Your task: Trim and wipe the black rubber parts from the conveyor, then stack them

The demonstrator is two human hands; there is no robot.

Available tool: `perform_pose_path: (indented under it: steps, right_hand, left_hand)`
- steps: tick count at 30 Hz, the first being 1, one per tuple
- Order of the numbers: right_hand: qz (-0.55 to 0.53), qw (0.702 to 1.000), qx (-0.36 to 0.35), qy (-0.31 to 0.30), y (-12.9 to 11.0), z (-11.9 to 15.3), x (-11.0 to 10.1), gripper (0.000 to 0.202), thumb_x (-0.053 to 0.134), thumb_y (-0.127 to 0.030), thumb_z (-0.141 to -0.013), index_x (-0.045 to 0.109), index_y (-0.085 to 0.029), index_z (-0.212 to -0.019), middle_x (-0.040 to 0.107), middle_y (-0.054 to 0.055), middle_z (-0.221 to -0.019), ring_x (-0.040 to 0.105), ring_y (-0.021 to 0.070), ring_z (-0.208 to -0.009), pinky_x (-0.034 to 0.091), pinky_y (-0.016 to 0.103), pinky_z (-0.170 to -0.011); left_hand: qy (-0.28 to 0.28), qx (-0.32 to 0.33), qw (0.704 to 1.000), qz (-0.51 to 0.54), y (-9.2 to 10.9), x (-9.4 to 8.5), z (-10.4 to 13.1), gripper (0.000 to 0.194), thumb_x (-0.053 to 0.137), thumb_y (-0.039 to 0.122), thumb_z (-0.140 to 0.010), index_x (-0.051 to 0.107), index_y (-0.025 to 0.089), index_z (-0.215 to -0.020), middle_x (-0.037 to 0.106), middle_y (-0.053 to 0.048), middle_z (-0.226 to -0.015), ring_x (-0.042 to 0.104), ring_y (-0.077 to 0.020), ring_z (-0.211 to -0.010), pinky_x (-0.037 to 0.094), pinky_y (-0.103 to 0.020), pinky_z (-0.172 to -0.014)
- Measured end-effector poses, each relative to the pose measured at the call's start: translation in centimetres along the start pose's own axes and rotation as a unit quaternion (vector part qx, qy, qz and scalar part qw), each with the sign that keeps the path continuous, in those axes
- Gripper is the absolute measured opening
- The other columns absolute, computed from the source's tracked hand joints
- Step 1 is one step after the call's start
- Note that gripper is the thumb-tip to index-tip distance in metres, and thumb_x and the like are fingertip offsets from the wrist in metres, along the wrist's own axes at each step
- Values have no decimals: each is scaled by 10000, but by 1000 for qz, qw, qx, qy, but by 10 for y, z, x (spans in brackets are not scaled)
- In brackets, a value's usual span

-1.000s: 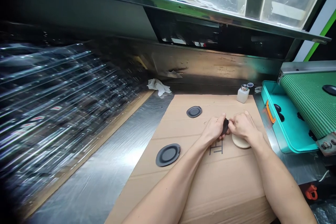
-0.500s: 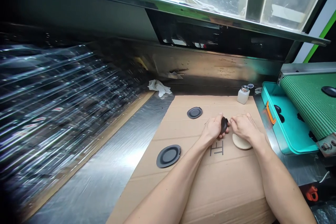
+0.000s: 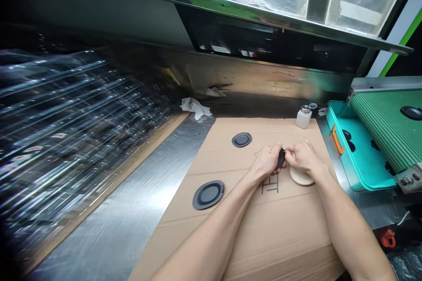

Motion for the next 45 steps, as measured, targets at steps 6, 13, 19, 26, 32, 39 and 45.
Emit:
perform_pose_path:
  steps: [6, 13, 19, 26, 32, 39, 45]
  right_hand:
    - [-79, 997, 6, -1, 15, -1, 4, 260, 487, -200, -812, 651, -152, -615, 557, -25, -584, 401, 91, -569, 267, 244, -570]
    - [-61, 998, 4, -17, 14, 1, 1, 246, 508, -223, -790, 542, -150, -558, 413, -50, -525, 295, 80, -547, 243, 237, -541]
    - [-26, 999, -16, 34, 6, -1, -3, 304, 454, -225, -872, 558, -168, -592, 529, -24, -577, 410, 97, -581, 313, 225, -617]
    - [-10, 1000, 28, -3, 7, 0, 0, 290, 482, -212, -847, 675, -154, -637, 605, -3, -575, 414, 101, -560, 305, 232, -585]
    - [-17, 997, 72, -28, 12, 4, 2, 264, 504, -239, -801, 711, -160, -657, 588, -5, -556, 406, 107, -557, 288, 245, -574]
    - [22, 993, 92, 76, 25, 5, -9, 315, 460, -283, -846, 556, -178, -565, 503, -13, -551, 355, 117, -566, 236, 280, -575]
    - [76, 989, 109, 68, 24, 5, -13, 330, 436, -308, -885, 587, -199, -613, 586, 24, -603, 458, 146, -594, 276, 284, -607]
  left_hand:
    - [-9, 11, 999, -37, 6, -2, 4, 587, 333, 470, -956, 567, 171, -509, 548, -34, -421, 471, -121, -332, 357, -233, -368]
    - [-7, 7, 999, -36, 8, -2, 5, 574, 337, 451, -957, 578, 165, -522, 571, -39, -433, 467, -118, -323, 352, -231, -362]
    - [-2, -7, 1000, -15, 7, -2, 5, 578, 326, 453, -954, 615, 156, -550, 608, -62, -470, 465, -130, -318, 336, -249, -342]
    - [8, 48, 997, -52, 7, -1, 3, 639, 300, 436, -962, 590, 164, -461, 510, -45, -373, 477, -127, -338, 383, -242, -425]
    - [18, -3, 999, 47, -4, -1, -3, 533, 352, 463, -942, 606, 147, -596, 604, -70, -485, 480, -130, -332, 339, -235, -351]
    - [-25, -178, 924, 338, -20, -9, -15, 446, 262, 327, -966, 611, 67, -870, 657, -153, -595, 532, -137, -388, 389, -205, -339]
    - [-31, -196, 907, 370, -23, -13, -19, 428, 296, 333, -964, 618, 54, -925, 673, -172, -637, 546, -144, -400, 406, -204, -324]
Point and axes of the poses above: each hand's wrist, its own z-axis away from the middle knuckle, its own x-axis out of the palm, y = z × x, the point moved 7 cm from there along -z, towards the middle knuckle
